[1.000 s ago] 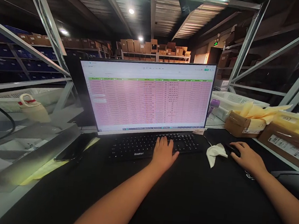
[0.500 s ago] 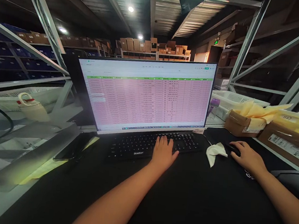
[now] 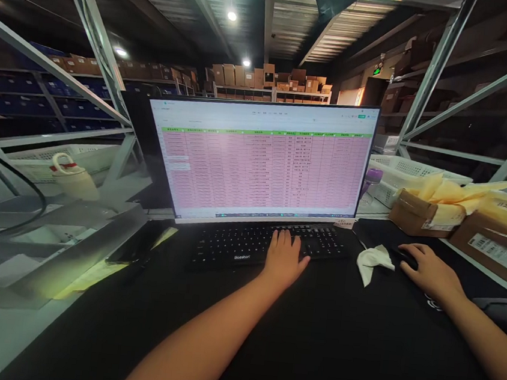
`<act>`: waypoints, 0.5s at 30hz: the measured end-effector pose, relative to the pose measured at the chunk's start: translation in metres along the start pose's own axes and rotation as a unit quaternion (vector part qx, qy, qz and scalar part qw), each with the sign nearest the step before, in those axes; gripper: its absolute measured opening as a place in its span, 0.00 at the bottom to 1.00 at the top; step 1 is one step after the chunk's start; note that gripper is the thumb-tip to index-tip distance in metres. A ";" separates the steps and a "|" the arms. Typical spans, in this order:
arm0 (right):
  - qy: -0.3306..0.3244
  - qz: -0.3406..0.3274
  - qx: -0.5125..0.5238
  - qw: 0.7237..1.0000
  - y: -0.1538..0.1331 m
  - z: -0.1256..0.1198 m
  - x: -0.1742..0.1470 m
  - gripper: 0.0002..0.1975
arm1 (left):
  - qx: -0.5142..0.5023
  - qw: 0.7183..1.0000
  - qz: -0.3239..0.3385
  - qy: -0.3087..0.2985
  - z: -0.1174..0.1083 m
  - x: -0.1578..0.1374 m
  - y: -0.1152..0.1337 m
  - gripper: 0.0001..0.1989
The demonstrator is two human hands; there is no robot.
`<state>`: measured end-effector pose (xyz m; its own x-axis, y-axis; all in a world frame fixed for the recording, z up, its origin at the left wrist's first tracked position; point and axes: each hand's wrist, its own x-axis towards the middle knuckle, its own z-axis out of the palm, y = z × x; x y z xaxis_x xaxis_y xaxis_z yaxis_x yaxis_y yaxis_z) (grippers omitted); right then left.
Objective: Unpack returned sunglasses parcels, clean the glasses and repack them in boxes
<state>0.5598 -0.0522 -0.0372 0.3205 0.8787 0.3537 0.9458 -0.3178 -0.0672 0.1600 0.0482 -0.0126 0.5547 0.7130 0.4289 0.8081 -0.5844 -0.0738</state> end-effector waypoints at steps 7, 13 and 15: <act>-0.005 0.000 0.004 1.000 0.006 0.005 0.005 0.30 | 0.003 1.000 -0.002 -0.006 -0.005 -0.002 0.001 0.31; 0.012 -0.015 0.000 1.000 0.016 0.018 0.010 0.32 | 0.002 1.000 -0.008 -0.015 -0.007 -0.001 0.001 0.32; 0.019 -0.008 -0.012 1.000 0.018 0.019 0.010 0.32 | 0.000 1.000 -0.007 -0.012 -0.006 -0.002 0.001 0.32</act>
<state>0.5812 -0.0419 -0.0527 0.3035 0.8693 0.3902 0.9487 -0.3136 -0.0393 0.1586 0.0440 -0.0082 0.5477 0.7302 0.4085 0.8159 -0.5743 -0.0671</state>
